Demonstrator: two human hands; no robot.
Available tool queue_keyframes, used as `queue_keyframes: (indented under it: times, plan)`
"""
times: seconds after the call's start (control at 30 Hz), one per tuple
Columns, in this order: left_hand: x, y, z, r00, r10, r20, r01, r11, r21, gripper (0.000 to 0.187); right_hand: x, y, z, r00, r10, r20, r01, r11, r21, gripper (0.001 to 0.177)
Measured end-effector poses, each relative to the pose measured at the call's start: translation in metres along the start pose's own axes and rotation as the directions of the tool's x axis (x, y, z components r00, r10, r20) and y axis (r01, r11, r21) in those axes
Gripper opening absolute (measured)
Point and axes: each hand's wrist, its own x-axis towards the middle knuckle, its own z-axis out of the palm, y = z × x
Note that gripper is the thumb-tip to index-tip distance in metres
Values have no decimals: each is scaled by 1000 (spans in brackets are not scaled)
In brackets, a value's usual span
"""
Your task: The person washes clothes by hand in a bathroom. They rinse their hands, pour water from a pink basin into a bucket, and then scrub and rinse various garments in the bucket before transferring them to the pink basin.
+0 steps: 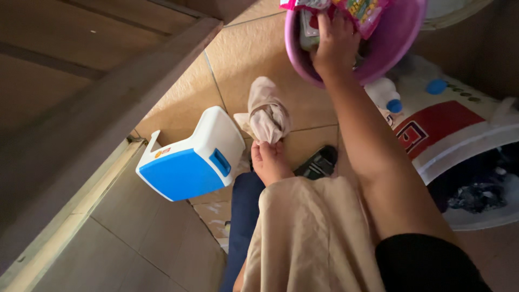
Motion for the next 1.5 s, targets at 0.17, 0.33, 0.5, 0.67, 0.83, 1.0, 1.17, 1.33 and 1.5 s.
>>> queue_keyframes:
  times: [0.17, 0.33, 0.5, 0.67, 0.83, 1.0, 1.17, 1.33, 1.5]
  plan:
    - [-1, -1, 5, 999, -12, -31, 14, 997, 72, 26, -3, 46, 33, 999, -22, -44, 24, 999, 43, 18]
    - [1, -6, -2, 999, -30, -16, 31, 997, 71, 25, -5, 106, 46, 983, 156, -95, -128, 958, 256, 10]
    - [9, -13, -10, 1000, -20, -23, 21, 998, 54, 26, -2, 159, 43, 932, 337, -134, -336, 941, 32, 19]
    - [13, -19, -21, 999, -35, -6, 35, 998, 49, 25, -16, 184, 5, 889, 403, -217, -338, 898, 283, 12]
    - [9, -18, -13, 1000, -11, -19, 12, 997, 73, 27, -28, 202, -19, 877, 358, -320, -192, 872, 451, 7]
    - [1, -17, 0, 1000, -5, -24, 6, 998, 58, 26, -40, 189, -61, 767, 407, -497, -27, 793, 608, 7]
    - [-5, -15, 8, 1000, 3, -28, -2, 1000, 22, 23, -64, 125, -88, 734, 544, -406, -12, 608, 794, 10]
    - [-13, -13, 15, 999, -38, -23, 40, 997, 72, 23, -80, 57, -99, 841, 233, -489, 2, 901, 433, 14]
    - [-13, -15, 17, 999, -45, 2, 45, 997, 58, 24, -88, 29, -113, 907, 293, -303, -70, 814, 577, 8]
